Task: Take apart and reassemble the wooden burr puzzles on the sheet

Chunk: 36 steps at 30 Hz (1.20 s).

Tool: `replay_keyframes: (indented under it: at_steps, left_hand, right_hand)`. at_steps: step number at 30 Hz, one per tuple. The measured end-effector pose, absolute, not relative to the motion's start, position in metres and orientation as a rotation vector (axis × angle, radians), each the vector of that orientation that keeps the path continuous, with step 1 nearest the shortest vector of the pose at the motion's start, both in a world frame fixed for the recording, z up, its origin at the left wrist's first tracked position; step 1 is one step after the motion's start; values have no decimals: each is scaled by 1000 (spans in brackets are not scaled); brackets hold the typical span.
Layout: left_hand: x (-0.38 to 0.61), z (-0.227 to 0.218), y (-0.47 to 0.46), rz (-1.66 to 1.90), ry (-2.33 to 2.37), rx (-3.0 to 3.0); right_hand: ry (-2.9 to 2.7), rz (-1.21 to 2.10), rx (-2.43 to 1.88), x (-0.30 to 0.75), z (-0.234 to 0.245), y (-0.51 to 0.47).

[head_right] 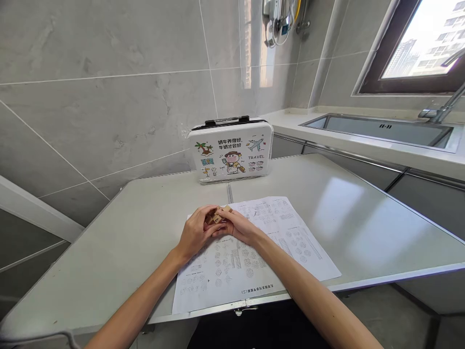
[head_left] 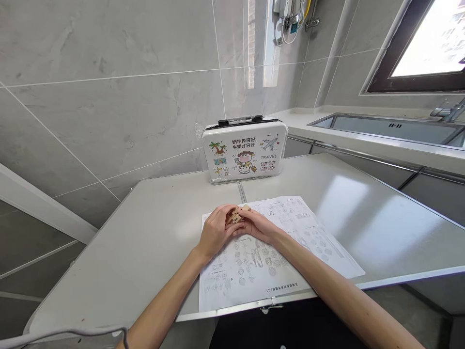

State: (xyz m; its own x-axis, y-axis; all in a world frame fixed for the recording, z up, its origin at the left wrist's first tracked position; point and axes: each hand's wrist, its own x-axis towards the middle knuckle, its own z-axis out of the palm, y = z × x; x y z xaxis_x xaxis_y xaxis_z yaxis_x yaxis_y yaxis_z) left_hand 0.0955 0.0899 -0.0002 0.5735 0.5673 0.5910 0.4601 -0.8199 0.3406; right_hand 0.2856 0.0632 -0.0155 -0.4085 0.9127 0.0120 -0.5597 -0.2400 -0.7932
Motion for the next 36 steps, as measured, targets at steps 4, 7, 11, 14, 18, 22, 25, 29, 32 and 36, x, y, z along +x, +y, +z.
replay_keyframes:
  at_steps: [4,7,11,14,18,22,25,29,32,36]
  left_hand:
    - [98,0,89,1018,825,2629]
    - [99,2,87,994,817,2604]
    - [100,3,86,988,813,2579]
    - [100,3,84,963,865,2519]
    - [101,2,83,951,960,2397]
    - [102,0,83,945,1029,2375]
    - [102,-2,85,949,1040,2362]
    - [102,-6,88,946,1091,2325]
    - [101,-7,89,935,1144,2327]
    - [101,-6,90,914,1135,2331]
  right_hand:
    - [-871,1807,-599,287,-18,66]
    - [-864,1789,-596,289,-18,67]
    - [-845,1775,-599,291,-20,69]
    - [-838,1786,-609,291,-23,71]
    - [-831,1781,-608,291,-24,72]
    - [-800,1764,-627,292,-22,72]
    - [-798,1753,-638,293,-19,72]
    - [-809,1731,-656,294,-18,73]
    - [-842,1697,-670,294,-17,73]
    - [-886,1655,-698,295,-17,72]
